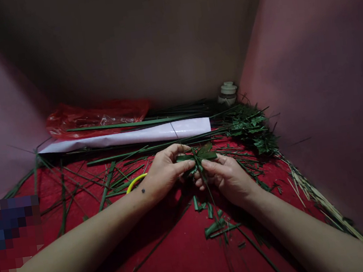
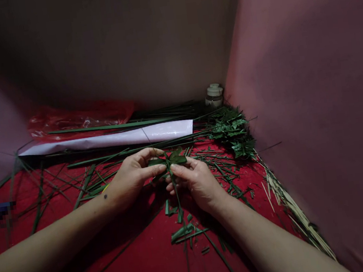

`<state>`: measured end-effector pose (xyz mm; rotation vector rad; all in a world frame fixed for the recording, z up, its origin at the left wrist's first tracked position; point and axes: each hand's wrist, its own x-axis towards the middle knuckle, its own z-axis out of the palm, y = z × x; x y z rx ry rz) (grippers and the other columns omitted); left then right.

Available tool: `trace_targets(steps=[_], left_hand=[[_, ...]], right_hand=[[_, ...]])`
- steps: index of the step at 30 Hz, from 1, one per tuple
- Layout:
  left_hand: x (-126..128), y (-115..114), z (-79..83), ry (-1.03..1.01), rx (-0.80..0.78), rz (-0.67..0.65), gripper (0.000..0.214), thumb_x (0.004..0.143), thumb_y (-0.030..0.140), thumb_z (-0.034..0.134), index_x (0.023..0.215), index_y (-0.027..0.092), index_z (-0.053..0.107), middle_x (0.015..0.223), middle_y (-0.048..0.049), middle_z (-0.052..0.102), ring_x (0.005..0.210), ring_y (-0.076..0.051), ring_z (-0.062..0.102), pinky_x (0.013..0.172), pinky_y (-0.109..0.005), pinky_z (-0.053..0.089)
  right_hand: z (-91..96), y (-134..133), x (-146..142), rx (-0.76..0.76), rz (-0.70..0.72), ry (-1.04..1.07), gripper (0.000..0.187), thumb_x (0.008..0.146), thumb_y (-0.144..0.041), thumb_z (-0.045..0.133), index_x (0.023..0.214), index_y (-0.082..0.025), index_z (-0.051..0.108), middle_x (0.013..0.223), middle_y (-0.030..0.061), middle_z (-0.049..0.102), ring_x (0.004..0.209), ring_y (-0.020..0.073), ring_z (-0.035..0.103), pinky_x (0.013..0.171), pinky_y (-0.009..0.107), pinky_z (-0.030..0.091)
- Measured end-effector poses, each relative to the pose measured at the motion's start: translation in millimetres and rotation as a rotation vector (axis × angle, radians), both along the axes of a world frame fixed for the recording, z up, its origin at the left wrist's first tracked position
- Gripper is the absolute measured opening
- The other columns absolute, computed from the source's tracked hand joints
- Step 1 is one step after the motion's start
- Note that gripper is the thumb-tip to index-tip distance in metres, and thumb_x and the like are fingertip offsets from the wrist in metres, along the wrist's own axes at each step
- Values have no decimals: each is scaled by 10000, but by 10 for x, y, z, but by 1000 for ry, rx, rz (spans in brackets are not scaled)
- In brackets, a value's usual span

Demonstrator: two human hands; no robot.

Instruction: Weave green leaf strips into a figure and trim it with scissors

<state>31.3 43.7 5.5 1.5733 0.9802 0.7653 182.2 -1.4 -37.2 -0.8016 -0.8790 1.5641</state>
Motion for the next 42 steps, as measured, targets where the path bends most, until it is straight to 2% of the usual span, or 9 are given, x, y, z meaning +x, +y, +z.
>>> trace_targets(steps=[3,8,13,18,23,28,33,42], left_hand=[[3,4,-2,28,11,-7,305,708,236,623,996,179,539,877,-3,609,682,-98,551,588,-215,448],[11,3,-9,45,37,-13,309,705,218,621,999,177,534,879,0,607,669,-89,546,556,-195,440],[16,-13,-5,33,60,-34,316,702,202,619,1004,167,531,922,-19,617,691,-98,564,537,-184,444],[24,-38,19,13,-14,-41,313,724,249,598,1012,171,504,900,-26,625,594,-93,563,489,-200,433],[35,-47,36,70,-24,-62,375,707,232,614,1053,170,484,882,-23,624,549,-86,544,440,-191,406],[34,-38,23,38,-52,-82,308,706,178,588,998,157,494,872,-16,622,606,-110,589,542,-232,466],[19,-16,15,13,-102,-100,323,688,198,602,993,172,497,874,-10,622,589,-126,601,555,-263,476],[26,-32,53,-2,-111,-68,320,661,166,624,968,152,535,856,-4,624,667,-115,596,603,-236,463]], right_hand=[[17,18,12,14,-33,52,200,764,-314,611,850,-135,579,750,40,605,586,141,586,571,286,483],[19,33,24,30,-89,68,162,727,-271,648,810,-142,596,715,10,575,579,102,530,534,234,443],[16,29,12,7,-129,50,153,670,-227,676,751,-135,583,709,17,593,582,127,558,564,278,477],[12,7,-1,4,-56,28,223,642,-178,682,842,-138,594,748,39,633,570,142,583,571,287,485],[-3,0,-8,-6,-77,21,308,612,-141,699,903,-141,598,759,47,648,568,145,595,564,277,493],[0,-2,-25,-14,-75,34,315,598,-139,714,893,-143,601,757,44,647,551,133,596,540,256,499],[0,-4,-26,-22,-66,40,287,604,-140,707,870,-150,600,698,23,634,522,133,586,505,252,493],[19,-9,1,8,-52,-19,257,656,-222,693,886,-146,606,772,46,650,612,156,610,585,280,495]])
